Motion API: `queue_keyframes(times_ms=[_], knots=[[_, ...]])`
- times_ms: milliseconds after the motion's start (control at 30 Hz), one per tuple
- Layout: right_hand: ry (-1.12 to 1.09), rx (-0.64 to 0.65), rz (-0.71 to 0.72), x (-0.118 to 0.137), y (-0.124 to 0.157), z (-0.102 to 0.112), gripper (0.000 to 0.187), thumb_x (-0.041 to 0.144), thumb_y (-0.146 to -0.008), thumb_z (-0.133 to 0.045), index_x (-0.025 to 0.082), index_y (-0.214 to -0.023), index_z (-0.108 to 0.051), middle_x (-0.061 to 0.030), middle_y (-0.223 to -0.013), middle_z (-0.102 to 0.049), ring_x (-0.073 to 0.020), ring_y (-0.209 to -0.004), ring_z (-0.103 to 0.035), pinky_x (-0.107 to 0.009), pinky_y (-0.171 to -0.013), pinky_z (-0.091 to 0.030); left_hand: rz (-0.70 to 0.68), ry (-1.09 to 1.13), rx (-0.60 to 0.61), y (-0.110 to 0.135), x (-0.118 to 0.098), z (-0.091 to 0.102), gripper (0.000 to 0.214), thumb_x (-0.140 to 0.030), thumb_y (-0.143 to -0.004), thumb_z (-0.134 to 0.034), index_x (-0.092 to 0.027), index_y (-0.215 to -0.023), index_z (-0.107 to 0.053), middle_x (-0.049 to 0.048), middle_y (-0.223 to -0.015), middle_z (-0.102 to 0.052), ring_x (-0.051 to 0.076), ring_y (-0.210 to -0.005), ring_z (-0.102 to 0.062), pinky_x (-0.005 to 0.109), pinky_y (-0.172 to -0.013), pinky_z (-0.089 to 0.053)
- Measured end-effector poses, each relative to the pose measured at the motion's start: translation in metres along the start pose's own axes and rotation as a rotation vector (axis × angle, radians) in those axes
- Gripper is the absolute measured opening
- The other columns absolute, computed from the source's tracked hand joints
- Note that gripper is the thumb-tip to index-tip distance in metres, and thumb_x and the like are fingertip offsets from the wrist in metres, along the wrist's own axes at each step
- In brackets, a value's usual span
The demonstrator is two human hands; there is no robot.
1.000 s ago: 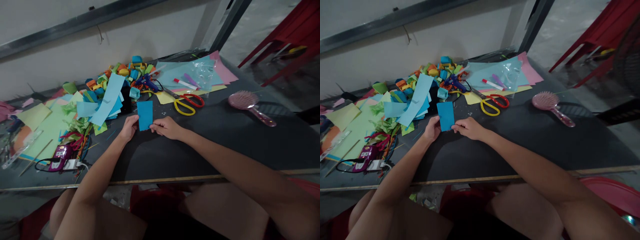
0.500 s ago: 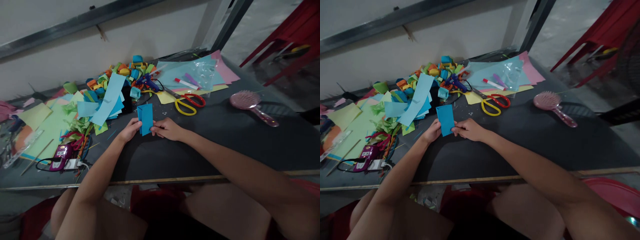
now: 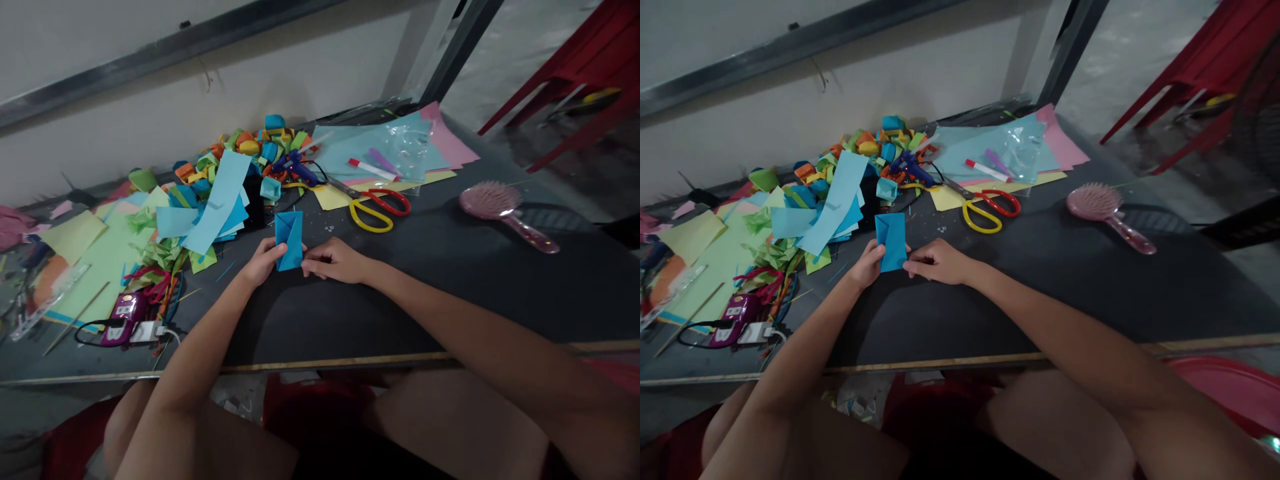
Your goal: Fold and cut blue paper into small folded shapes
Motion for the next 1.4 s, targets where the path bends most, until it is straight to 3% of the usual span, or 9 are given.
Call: queue_keyframes(times_ms=[200,367,433,500,567,700,900,1133,1400], knots=[[0.047,-0.093,-0.046,0.0,-0.001,0.004,0.039,0.049,-0.086,-0.057,0.014,-0.074,-0.071,0.0007,-0.055,-0.059,-0.0087,-0.049,-0.047,-0.022,-0.05,-0.033,-0.058,-0.014,-0.141,-0.005,0.002,0.006,0.052,-0.061,-0.063,-0.077,-0.015,-0.087,-0.072,0.0058,-0.079,-0.071,0.016,-0.064,-0.064,0.026,-0.055,-0.049],[0.079,-0.466,-0.165,-0.008,-0.001,0.013,0.036,0.049,-0.084,-0.061,0.016,-0.092,-0.072,-0.0006,-0.065,-0.06,-0.0119,-0.057,-0.05,-0.025,-0.055,-0.036,0.043,0.042,-0.136,-0.008,0.005,0.002,0.052,-0.063,-0.063,-0.071,-0.012,-0.078,-0.068,0.0072,-0.072,-0.07,0.023,-0.072,-0.068,0.029,-0.059,-0.053],[-0.021,-0.522,-0.162,-0.01,-0.002,0.012,0.039,0.049,-0.083,-0.063,0.018,-0.105,-0.07,-0.0021,-0.077,-0.064,-0.0135,-0.064,-0.054,-0.025,-0.06,-0.04,0.086,0.074,-0.201,-0.008,0.007,0.003,0.048,-0.06,-0.064,-0.069,-0.013,-0.074,-0.066,0.0057,-0.066,-0.068,0.024,-0.074,-0.068,0.031,-0.064,-0.054],[-0.103,-0.503,-0.148,-0.011,-0.004,0.01,0.036,0.049,-0.082,-0.064,0.018,-0.1,-0.07,-0.0025,-0.082,-0.065,-0.0143,-0.069,-0.055,-0.026,-0.063,-0.042,0.121,0.091,-0.257,-0.009,0.01,0.005,0.044,-0.057,-0.063,-0.069,-0.015,-0.073,-0.065,0.0032,-0.065,-0.067,0.022,-0.075,-0.067,0.031,-0.067,-0.054],[-0.092,-0.494,-0.153,-0.01,-0.004,0.008,0.034,0.051,-0.082,-0.063,0.017,-0.077,-0.067,-0.0003,-0.07,-0.06,-0.013,-0.064,-0.051,-0.026,-0.06,-0.038,0.124,0.054,-0.276,-0.009,0.011,0.006,0.041,-0.055,-0.064,-0.072,-0.016,-0.07,-0.063,-0.0003,-0.062,-0.064,0.017,-0.068,-0.064,0.028,-0.066,-0.052],[-0.036,-0.488,-0.183,-0.009,-0.003,0.009,0.047,0.053,-0.082,-0.062,0.017,-0.053,-0.053,0.0034,-0.05,-0.045,-0.0103,-0.053,-0.042,-0.026,-0.053,-0.03,0.018,-0.214,-0.231,-0.008,0.008,0.005,0.045,-0.057,-0.072,-0.069,-0.016,-0.059,-0.057,-0.0042,-0.053,-0.056,0.009,-0.051,-0.051,0.022,-0.054,-0.044],[-0.244,-0.45,-0.233,-0.012,-0.003,0.011,0.039,0.051,-0.077,-0.068,0.016,-0.06,-0.064,0.0021,-0.046,-0.054,-0.0114,-0.045,-0.051,-0.024,-0.047,-0.036,0.002,-0.442,-0.188,-0.006,0.002,0.001,0.051,-0.061,-0.082,-0.058,-0.015,-0.059,-0.061,-0.001,-0.044,-0.056,0.01,-0.042,-0.051,0.022,-0.046,-0.04],[-0.438,-0.38,-0.23,-0.017,-0.008,0.006,0.037,0.049,-0.07,-0.075,0.015,-0.084,-0.074,0.0016,-0.054,-0.061,-0.0113,-0.044,-0.055,-0.023,-0.044,-0.041,-0.048,-0.269,-0.275,-0.008,0.003,0.006,0.042,-0.047,-0.071,-0.076,-0.014,-0.095,-0.072,-0.0008,-0.062,-0.066,0.008,-0.047,-0.052,0.021,-0.048,-0.044],[-0.53,-0.398,-0.204,-0.014,-0.008,0.006,0.044,0.045,-0.072,-0.074,0.015,-0.105,-0.074,0.0033,-0.05,-0.06,-0.0109,-0.042,-0.055,-0.024,-0.044,-0.044,-0.055,-0.138,-0.305,-0.006,0.0,0.008,0.042,-0.043,-0.066,-0.081,-0.016,-0.097,-0.072,-0.0027,-0.057,-0.064,0.008,-0.045,-0.052,0.02,-0.045,-0.045]])
Point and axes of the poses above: each hand's wrist, its own y-axis away from the middle knuckle, its own z-axis out of the back of the hand, x = y × z, the point moved 4 cm from there along -y, towards the middle knuckle
